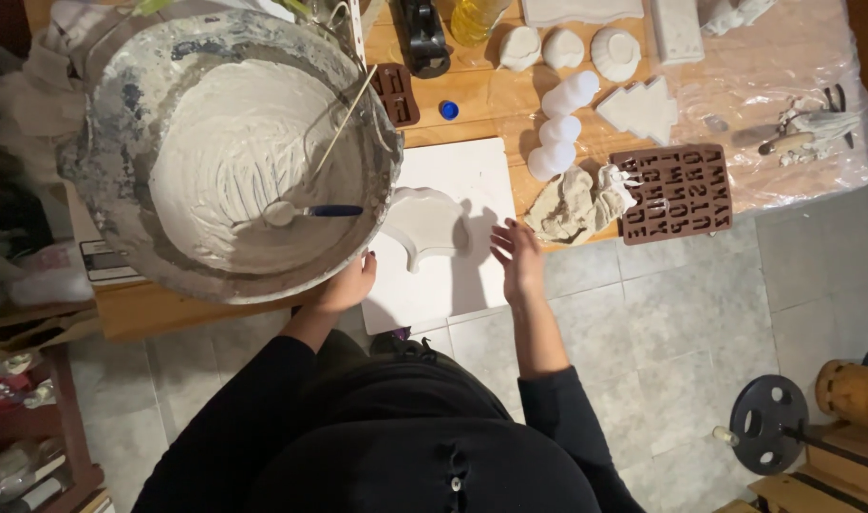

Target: Filling a silicone mold with a white crafting mixture and smoothing it using a brush and spatula.

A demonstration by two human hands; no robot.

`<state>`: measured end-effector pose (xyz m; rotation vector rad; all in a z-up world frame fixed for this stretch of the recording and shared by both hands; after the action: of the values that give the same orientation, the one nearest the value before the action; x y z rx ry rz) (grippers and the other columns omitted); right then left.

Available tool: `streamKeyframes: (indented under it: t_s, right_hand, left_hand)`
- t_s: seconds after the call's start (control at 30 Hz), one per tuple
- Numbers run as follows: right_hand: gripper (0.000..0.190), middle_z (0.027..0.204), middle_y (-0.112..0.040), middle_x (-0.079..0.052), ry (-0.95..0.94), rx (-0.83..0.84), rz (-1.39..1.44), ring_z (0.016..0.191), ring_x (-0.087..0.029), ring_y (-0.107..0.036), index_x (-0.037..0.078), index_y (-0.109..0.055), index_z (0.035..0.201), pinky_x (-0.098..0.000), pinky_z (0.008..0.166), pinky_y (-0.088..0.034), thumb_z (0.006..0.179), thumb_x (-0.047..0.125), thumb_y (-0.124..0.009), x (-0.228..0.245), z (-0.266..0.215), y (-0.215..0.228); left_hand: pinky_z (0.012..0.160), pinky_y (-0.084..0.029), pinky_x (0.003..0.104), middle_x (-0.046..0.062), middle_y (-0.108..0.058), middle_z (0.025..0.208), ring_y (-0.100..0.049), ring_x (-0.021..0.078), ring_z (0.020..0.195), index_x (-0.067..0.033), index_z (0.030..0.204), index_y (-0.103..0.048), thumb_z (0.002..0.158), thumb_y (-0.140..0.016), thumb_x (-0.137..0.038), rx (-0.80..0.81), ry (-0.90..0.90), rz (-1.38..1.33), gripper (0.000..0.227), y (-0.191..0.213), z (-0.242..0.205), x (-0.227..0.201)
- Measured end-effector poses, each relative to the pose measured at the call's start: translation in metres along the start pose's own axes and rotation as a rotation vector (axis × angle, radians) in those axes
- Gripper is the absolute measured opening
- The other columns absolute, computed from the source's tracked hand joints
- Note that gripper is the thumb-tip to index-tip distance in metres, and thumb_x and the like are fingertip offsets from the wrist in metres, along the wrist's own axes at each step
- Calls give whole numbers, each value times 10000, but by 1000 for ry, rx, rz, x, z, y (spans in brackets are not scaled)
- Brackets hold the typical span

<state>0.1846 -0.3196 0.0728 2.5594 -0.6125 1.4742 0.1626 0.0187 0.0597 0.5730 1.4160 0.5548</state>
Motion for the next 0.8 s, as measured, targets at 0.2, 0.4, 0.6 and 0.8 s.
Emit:
streamKeyframes:
  t_s: [0.2, 0.4, 0.6, 0.8]
  right_hand:
    - [432, 1191, -711, -149, -86, 145, -31, 1107, -257, -647, 15, -573, 1370, -405, 977, -508, 1011, 240, -490, -4, -6, -25]
    - [450, 1225, -690, -107, -63, 135, -132, 1126, -225, -643, 32, -506, 1398, -401, 976, -512, 1004, 250, -502, -32, 16, -17]
    - [477, 1168, -697, -114, 94, 5, -244, 1061, -216, -628, -2, -547, 1386, -390, 936, -494, 1010, 285, -481, 11, -6, -14]
    - [471, 1149, -703, -152, 49, 111, -57, 1055, -231, -619, -17, -582, 1388, -388, 975, -492, 983, 219, -540, 3, 5, -21]
  left_hand:
    - [708, -507, 499, 239, -654, 758, -642, 422, 723, 19, 886, -675, 888, -656, -147, -5, -24, -22, 168, -7, -4, 8]
    - [687, -505, 492, 246, -650, 754, -642, 413, 709, 28, 874, -665, 902, -639, -140, 47, -2, -51, 172, -23, 0, 18]
    - [660, -499, 491, 239, -643, 734, -636, 407, 677, 33, 854, -649, 923, -620, -139, 62, 15, -98, 188, -32, -6, 23]
    - [678, -507, 499, 240, -653, 767, -650, 423, 722, 25, 897, -635, 939, -615, -157, 112, 112, -138, 188, -71, -13, 60]
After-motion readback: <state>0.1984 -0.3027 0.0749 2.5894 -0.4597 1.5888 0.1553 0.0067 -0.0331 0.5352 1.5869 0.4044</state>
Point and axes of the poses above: each hand's wrist, its own z-axis towards the middle knuckle, its own y-axis out of the back of the hand, x = y × z, the point moved 9 cm from there along z, towards the middle knuckle
